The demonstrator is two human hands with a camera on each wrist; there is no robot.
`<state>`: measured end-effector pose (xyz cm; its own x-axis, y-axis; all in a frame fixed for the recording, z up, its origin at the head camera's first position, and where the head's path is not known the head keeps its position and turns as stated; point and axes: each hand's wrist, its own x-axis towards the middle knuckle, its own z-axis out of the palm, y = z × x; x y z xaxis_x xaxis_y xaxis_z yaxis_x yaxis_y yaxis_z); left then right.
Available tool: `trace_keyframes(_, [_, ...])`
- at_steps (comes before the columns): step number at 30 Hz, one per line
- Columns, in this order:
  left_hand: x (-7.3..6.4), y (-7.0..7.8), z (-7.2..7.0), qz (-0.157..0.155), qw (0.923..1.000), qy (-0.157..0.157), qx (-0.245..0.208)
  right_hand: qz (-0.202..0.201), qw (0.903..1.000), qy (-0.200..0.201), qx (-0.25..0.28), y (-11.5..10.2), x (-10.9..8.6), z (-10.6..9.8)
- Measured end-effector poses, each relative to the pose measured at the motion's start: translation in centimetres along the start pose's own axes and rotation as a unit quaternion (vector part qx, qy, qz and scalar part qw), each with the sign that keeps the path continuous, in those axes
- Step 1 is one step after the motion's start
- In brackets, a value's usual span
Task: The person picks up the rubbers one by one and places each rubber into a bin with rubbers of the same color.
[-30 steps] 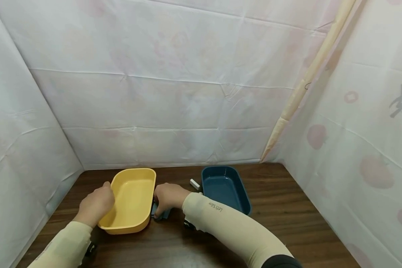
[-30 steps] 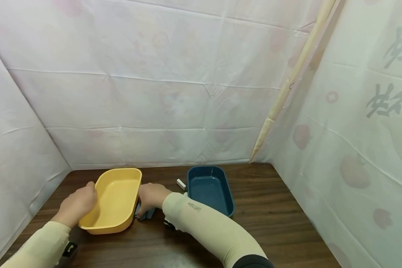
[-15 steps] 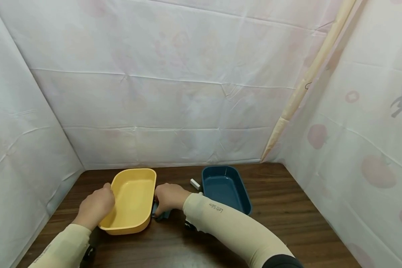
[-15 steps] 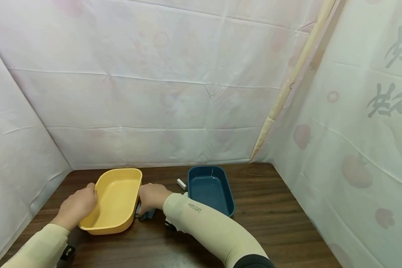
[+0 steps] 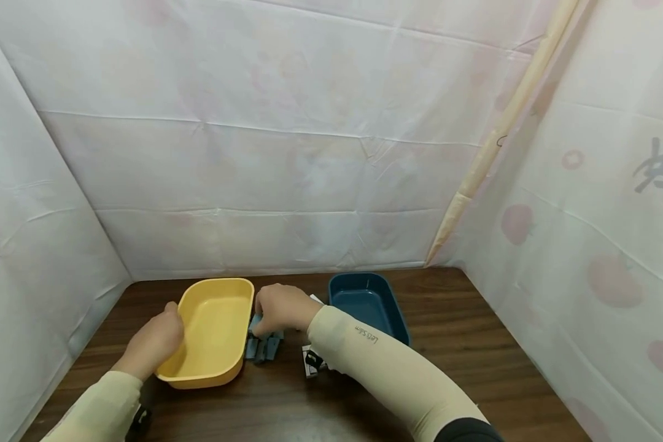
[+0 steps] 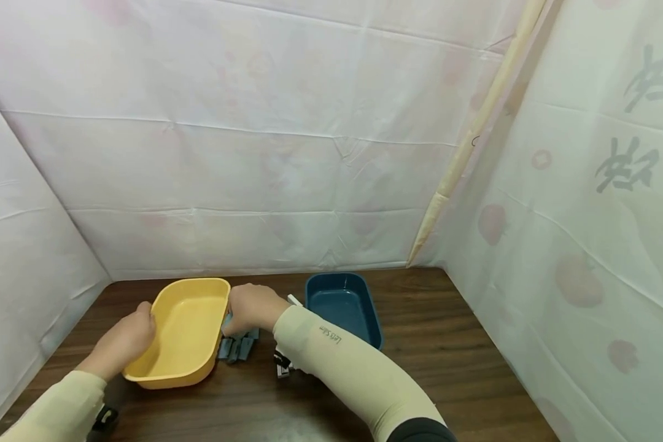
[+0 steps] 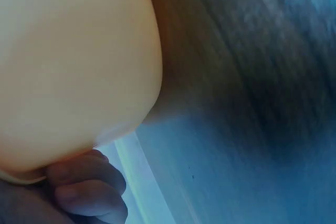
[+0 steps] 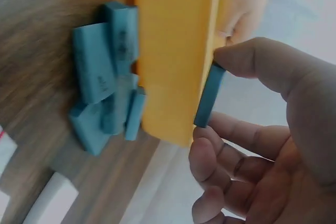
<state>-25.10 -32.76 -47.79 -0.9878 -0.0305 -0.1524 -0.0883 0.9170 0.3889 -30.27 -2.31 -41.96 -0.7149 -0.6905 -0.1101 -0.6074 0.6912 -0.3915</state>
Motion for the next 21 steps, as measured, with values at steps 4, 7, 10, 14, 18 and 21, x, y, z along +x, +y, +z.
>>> trace_keyframes(4, [-0.3, 0.0, -0.1, -0.005, 0.9999, 0.01, -0.008, -0.013, 0.9996, 0.019, -0.015, -1.0, 0.5, -0.1])
trace_keyframes(7, [-0.4, -0.1, 0.0, -0.011, 0.9998, 0.012, -0.009, -0.037, 0.9974, 0.026, -0.056, -2.1, 1.1, 0.7])
trace_keyframes(10, [-0.2, -0.1, 0.0, -0.014, 0.9997, 0.017, -0.008, -0.076, 0.9911, 0.028, -0.105, -3.3, 2.0, 2.1])
trace_keyframes(14, [-0.1, -0.2, -0.2, -0.015, 0.9993, 0.035, -0.005, -0.117, 0.9792, 0.029, -0.163, -4.9, 2.9, 3.9])
trace_keyframes(18, [-0.1, -0.5, -0.3, -0.014, 0.9992, 0.035, -0.008, -0.131, 0.9688, 0.027, -0.209, -6.2, 3.6, 5.5])
trace_keyframes(21, [0.0, -0.6, -0.3, -0.008, 0.9994, 0.031, -0.016, -0.126, 0.9649, 0.025, -0.229, -6.6, 4.3, 6.4])
